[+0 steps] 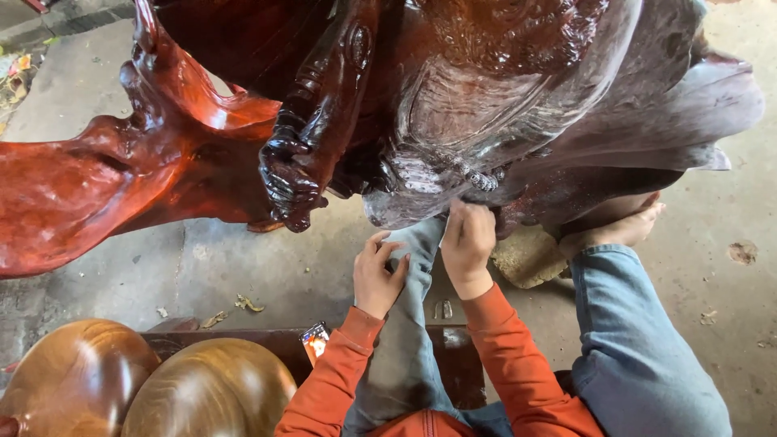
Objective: The person hand-sands and polishes an intricate wooden sculpture to achieve a smooth finish.
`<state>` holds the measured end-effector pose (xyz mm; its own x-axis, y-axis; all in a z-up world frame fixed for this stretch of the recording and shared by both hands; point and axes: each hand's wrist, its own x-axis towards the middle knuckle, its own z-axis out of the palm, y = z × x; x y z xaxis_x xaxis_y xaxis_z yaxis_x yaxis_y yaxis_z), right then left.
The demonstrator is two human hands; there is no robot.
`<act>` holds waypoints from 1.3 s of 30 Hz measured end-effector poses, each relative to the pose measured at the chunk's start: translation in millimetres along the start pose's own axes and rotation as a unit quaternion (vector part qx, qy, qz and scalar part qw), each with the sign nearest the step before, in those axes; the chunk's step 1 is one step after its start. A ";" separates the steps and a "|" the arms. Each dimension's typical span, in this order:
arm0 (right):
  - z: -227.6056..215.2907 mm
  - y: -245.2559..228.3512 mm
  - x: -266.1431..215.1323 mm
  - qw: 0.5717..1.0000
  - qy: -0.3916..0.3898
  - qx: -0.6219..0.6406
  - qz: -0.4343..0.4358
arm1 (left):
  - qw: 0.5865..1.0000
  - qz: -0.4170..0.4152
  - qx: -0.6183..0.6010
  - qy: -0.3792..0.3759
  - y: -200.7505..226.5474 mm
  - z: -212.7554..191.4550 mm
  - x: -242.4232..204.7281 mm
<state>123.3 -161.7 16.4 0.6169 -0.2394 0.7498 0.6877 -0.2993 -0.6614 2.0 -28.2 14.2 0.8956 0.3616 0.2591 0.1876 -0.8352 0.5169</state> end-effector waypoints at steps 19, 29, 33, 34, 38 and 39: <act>0.2 -5.8 3.1 0.676 0.050 0.412 0.609 | 1.000 -0.020 -0.011 -0.013 -3.0 -2.5 3.8; 6.9 -7.6 9.6 0.709 0.083 0.378 0.590 | 1.000 -0.022 -0.015 -0.015 2.6 -3.6 4.1; 8.1 5.6 13.9 0.724 0.072 0.337 0.598 | 0.999 -0.029 -0.007 -0.020 5.7 -5.3 2.3; 8.2 1.3 20.3 0.718 0.084 0.336 0.604 | 0.999 -0.028 -0.008 -0.019 5.8 -5.6 2.5; 4.4 -30.8 25.5 0.709 0.075 0.332 0.618 | 1.000 -0.020 0.005 -0.019 1.3 -0.8 4.5; 5.4 -21.9 21.7 0.715 0.071 0.330 0.612 | 0.999 -0.023 -0.004 -0.022 4.4 -2.1 5.1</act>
<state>123.7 -155.3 47.1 0.8986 -0.0551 -0.4352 -0.2736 0.7051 -0.6542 6.6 -29.1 19.6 0.9030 0.3814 0.1981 0.2270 -0.8147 0.5336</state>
